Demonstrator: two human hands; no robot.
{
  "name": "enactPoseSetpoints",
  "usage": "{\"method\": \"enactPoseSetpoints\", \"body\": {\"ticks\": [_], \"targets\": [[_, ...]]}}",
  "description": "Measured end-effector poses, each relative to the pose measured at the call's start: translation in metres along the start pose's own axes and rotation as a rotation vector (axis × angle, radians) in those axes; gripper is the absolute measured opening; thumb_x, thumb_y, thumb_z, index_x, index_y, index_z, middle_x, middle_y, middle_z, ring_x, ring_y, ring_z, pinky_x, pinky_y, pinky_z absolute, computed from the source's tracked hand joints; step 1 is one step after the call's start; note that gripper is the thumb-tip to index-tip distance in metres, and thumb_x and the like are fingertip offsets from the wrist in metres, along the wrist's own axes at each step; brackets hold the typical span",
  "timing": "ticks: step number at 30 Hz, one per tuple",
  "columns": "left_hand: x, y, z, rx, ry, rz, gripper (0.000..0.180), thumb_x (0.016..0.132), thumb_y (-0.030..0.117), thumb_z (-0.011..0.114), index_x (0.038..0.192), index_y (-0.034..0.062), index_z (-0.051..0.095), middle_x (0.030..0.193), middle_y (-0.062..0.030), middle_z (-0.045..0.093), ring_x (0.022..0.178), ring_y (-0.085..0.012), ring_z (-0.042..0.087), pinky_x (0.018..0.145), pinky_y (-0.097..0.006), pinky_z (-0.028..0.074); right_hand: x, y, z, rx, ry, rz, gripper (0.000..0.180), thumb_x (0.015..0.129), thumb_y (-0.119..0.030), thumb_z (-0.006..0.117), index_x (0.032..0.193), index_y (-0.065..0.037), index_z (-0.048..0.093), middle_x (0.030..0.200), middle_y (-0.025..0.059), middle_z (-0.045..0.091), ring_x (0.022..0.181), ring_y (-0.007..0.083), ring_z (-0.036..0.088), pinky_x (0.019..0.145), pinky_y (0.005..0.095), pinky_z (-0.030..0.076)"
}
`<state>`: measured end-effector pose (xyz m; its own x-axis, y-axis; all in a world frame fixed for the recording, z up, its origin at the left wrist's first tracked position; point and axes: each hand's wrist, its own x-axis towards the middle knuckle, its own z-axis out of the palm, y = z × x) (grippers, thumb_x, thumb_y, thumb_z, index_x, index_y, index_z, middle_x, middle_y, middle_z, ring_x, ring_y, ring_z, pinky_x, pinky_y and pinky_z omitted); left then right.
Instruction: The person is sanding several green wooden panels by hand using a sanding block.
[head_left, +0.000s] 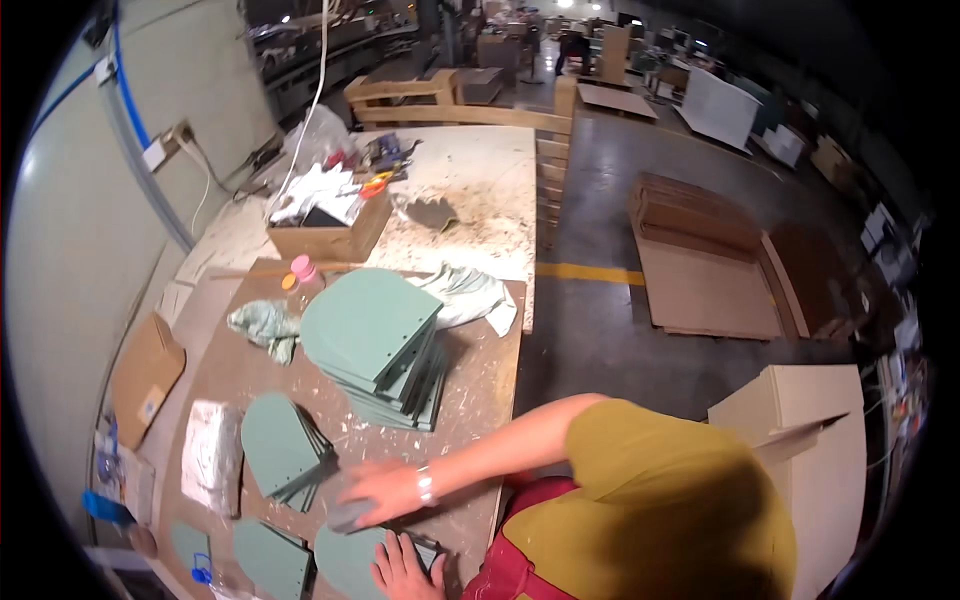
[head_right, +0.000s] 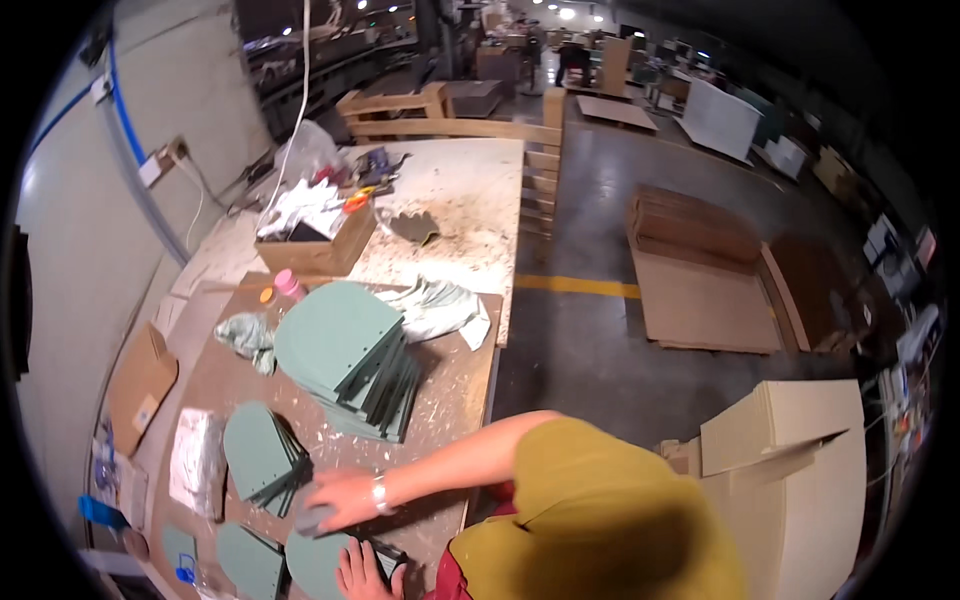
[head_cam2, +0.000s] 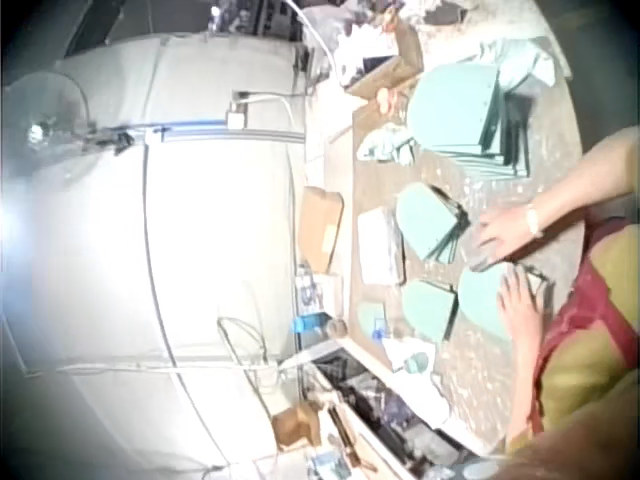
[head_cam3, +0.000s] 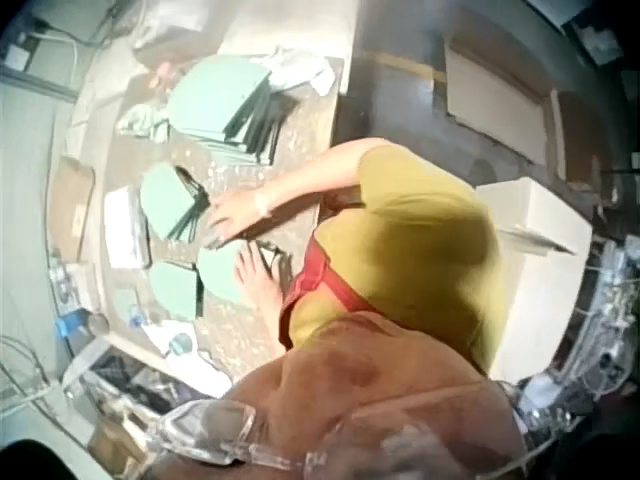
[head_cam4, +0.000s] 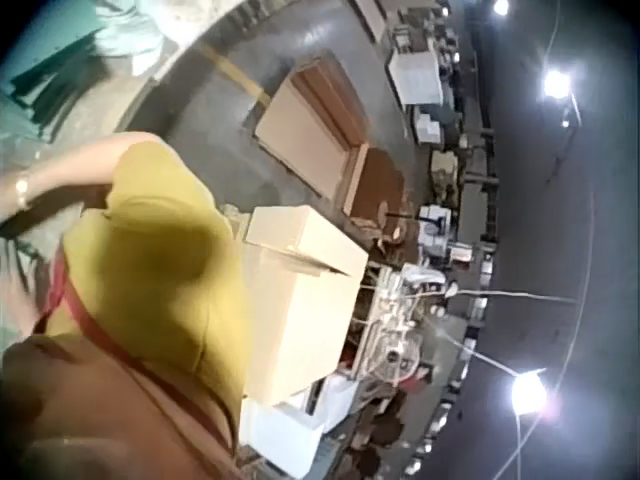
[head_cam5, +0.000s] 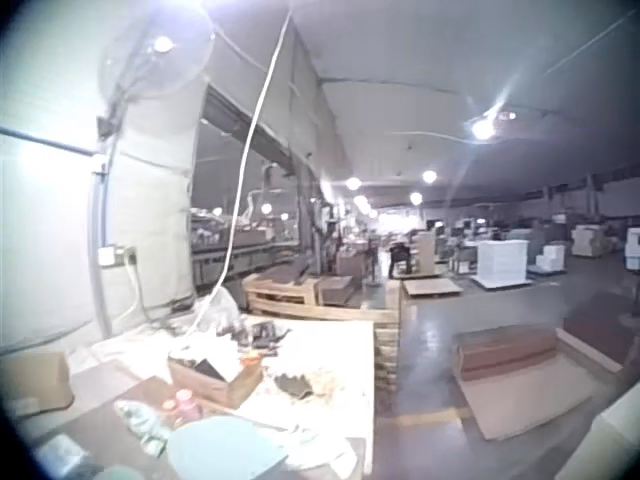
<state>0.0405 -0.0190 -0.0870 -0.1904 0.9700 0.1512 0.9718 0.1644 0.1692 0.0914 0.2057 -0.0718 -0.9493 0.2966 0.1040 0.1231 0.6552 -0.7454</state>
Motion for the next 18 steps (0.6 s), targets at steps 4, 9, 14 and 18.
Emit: {"method": "enactPoseSetpoints", "body": {"ticks": [4,9,14,18], "targets": [[0.012,0.01,0.001,0.039,-0.028,0.087,0.063,0.092,0.043,0.06,0.145,0.0101,0.048,0.143,-0.0146,0.052,0.133,-0.0345,0.047,0.11,-0.049,0.035,0.068,-0.002,0.043,-0.158,0.033,-0.031,0.04,0.077,-0.041,0.067,0.103,-0.011,0.072,0.107,0.0207,0.059,0.103,0.0378,0.056,0.083,0.0456,0.048],[-0.002,0.003,-0.011,-0.029,-0.269,-0.158,0.062,0.093,0.038,0.06,0.148,0.0124,0.045,0.146,-0.0162,0.049,0.135,-0.0343,0.044,0.114,-0.049,0.031,0.078,-0.059,0.069,-0.315,-0.177,-0.386,0.037,0.071,-0.038,0.07,0.09,-0.006,0.072,0.106,0.023,0.06,0.101,0.0372,0.059,0.08,0.0473,0.052],[0.015,0.012,-0.004,-0.171,0.015,-0.007,0.059,0.087,0.019,0.067,0.142,0.0081,0.05,0.149,-0.0099,0.048,0.134,-0.0332,0.046,0.109,-0.049,0.034,0.101,-0.036,0.038,-0.41,-0.097,-0.241,0.018,0.073,-0.029,0.068,0.083,-0.015,0.073,0.085,0.0185,0.068,0.082,0.0351,0.067,0.068,0.0472,0.054],[-0.031,0.011,0.058,-0.296,0.143,-0.14,0.054,0.094,0.026,0.058,0.143,0.0057,0.048,0.146,-0.0143,0.049,0.136,-0.0317,0.044,0.11,-0.045,0.035,0.023,-0.094,0.06,-0.424,-0.53,-0.776,0.039,0.077,-0.045,0.069,0.105,-0.018,0.07,0.106,0.0165,0.057,0.105,0.0327,0.058,0.081,0.0465,0.049]]}}
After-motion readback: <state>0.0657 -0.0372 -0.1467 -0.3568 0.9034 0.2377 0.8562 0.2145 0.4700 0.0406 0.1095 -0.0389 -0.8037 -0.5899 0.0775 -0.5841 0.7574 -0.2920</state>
